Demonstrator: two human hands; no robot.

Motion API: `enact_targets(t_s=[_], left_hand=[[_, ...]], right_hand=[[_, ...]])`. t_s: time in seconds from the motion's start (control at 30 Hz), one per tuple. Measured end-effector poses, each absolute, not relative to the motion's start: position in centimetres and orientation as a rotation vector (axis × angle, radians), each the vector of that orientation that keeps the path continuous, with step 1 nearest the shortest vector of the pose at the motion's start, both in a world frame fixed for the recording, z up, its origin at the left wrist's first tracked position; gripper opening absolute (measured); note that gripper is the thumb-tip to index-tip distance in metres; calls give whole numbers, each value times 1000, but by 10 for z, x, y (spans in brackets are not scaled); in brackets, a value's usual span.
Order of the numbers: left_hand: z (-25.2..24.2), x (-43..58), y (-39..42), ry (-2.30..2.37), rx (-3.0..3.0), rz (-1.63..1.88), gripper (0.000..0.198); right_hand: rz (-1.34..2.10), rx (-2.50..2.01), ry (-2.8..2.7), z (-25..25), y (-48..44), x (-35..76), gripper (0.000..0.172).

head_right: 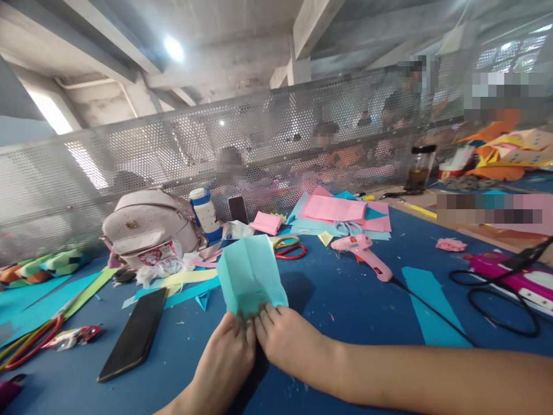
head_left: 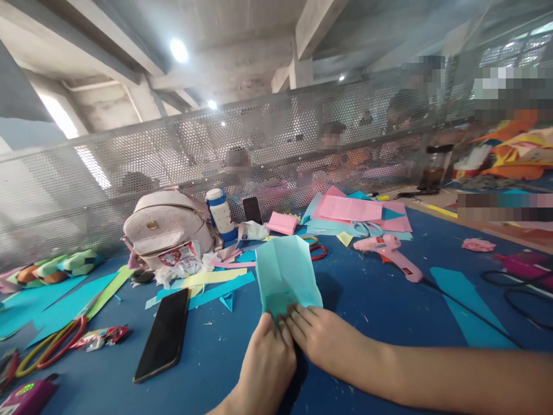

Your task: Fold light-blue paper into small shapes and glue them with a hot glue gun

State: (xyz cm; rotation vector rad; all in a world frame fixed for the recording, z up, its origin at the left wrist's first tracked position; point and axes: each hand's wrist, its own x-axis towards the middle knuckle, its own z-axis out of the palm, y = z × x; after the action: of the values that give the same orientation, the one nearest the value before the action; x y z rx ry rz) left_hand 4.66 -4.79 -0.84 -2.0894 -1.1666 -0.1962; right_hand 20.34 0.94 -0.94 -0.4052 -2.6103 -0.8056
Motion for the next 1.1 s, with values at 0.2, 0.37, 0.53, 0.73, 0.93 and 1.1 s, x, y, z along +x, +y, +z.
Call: enact_targets(t_s=[0.2, 0.37, 0.53, 0.73, 0.93, 1.1], left_hand=[[-1, 48, -47, -1138, -2086, -180, 17], [0, 49, -49, -1127, -2066, -186, 20], [-2, 44, -47, -1097, -2065, -229, 17], [-4, 40, -43, -1083, -2080, -188, 17], [-2, 43, -47, -1172, -2091, -125, 15], [0, 42, -47, -1160, -2104, -81, 15]], right_hand=[[-699, -411, -2689, 2, 12, 203, 23], [-627, -423, -2665, 3, 12, 207, 20], [-591, -394, -2612, 2, 13, 206, 19], [-664, -378, -2583, 2, 12, 205, 22], [-740, -338, -2590, -2, 13, 206, 26], [-696, -372, -2653, 1, 15, 206, 28]])
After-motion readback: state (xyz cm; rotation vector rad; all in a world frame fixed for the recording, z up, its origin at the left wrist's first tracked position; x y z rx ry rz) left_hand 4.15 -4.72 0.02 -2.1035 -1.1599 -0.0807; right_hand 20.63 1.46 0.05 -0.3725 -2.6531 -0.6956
